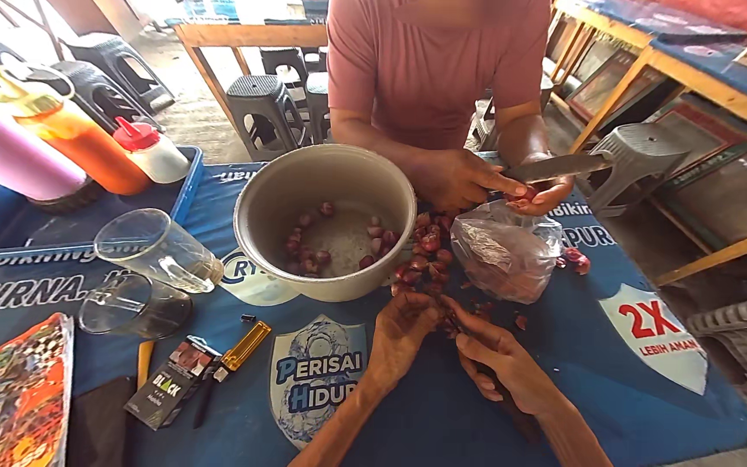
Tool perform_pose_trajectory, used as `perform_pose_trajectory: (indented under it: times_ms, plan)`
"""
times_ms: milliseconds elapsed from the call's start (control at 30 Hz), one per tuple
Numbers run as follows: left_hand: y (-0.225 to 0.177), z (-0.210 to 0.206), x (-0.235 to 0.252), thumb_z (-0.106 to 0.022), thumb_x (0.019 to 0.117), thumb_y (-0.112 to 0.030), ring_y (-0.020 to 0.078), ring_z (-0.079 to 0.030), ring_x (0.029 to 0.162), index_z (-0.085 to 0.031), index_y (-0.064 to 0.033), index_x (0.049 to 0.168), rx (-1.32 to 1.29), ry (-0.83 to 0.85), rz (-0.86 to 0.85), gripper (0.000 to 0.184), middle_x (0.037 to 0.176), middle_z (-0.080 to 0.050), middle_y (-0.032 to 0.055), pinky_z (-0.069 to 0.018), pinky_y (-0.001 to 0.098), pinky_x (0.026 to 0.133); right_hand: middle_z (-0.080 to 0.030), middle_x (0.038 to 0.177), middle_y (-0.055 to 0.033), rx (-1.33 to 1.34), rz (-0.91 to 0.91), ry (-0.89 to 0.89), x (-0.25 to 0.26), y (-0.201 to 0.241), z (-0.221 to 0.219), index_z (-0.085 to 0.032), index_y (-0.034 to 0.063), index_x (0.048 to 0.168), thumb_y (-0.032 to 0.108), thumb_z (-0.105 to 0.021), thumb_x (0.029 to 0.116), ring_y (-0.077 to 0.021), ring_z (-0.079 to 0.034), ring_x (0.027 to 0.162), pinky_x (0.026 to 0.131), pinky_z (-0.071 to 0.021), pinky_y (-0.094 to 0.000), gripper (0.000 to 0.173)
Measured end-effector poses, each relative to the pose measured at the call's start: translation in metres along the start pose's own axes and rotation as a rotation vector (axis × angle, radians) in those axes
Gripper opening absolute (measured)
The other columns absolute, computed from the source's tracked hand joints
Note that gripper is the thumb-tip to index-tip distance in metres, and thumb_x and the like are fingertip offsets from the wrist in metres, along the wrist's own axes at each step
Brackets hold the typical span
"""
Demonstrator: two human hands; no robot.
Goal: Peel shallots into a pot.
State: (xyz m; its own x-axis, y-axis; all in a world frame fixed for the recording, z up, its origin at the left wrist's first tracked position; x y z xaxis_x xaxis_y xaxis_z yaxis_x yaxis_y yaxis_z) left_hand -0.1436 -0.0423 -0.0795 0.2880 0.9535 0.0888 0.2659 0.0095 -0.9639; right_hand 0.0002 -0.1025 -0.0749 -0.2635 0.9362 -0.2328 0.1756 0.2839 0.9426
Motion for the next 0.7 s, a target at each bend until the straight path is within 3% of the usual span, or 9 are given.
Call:
perform_pose_trajectory:
  times_ms: [333,500,700]
  plan:
    - [0.0006,0.0018,0.0002,-0.065,0.0938,-0.002,0.0087,-0.070,0.081,-0.064,0.0041,0.108,0.038,-0.002,0.000,0.015,0.093,-0.072,0.0032,-0.0600,0.0249,0.076,-0.058,0.077,0.0047,-0.017,-0.020,0.017,-0.0016,-0.0014,0.0014,-0.036,0.0166,0.159,0.017,-0.049,0.1032,-0.0016,-0.045,0.045,0.038,-0.0405,-0.0152,0.058]
    - [0.0014,0.0003,-0.0011,-0.066,0.0937,-0.003,0.0092,-0.070,0.080,-0.065,0.0047,0.108,0.044,-0.008,-0.001,0.016,0.093,-0.072,0.0035,-0.0604,0.0257,0.076,-0.057,0.071,0.0051,-0.030,-0.023,-0.039,-0.0019,-0.0014,0.0046,-0.043,0.0133,0.156,0.016,-0.049,0.1036,-0.0020,-0.045,0.043,0.037,-0.0400,-0.0162,0.053]
    - [0.0014,-0.0008,-0.0007,-0.065,0.0953,-0.004,0.0090,-0.070,0.082,-0.065,0.0043,0.109,0.053,0.006,-0.008,0.016,0.094,-0.072,0.0040,-0.0599,0.0254,0.077,-0.053,0.065,0.0039,0.097,-0.057,-0.077,-0.0011,-0.0042,0.0051,-0.043,0.0120,0.156,0.016,-0.046,0.1039,-0.0027,-0.044,0.041,0.036,-0.0388,-0.0163,0.052]
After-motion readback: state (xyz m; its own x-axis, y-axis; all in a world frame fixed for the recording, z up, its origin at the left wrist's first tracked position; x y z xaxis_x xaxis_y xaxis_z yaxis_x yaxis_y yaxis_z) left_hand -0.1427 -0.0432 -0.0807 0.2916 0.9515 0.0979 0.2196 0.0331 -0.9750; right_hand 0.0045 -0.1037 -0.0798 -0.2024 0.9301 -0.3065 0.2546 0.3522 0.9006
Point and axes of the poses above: each hand's wrist, its own x-axis towards the middle knuckle, its own z-axis out of the back of the hand, y = z × x, the point moved 7 cm from there along x, towards the middle knuckle
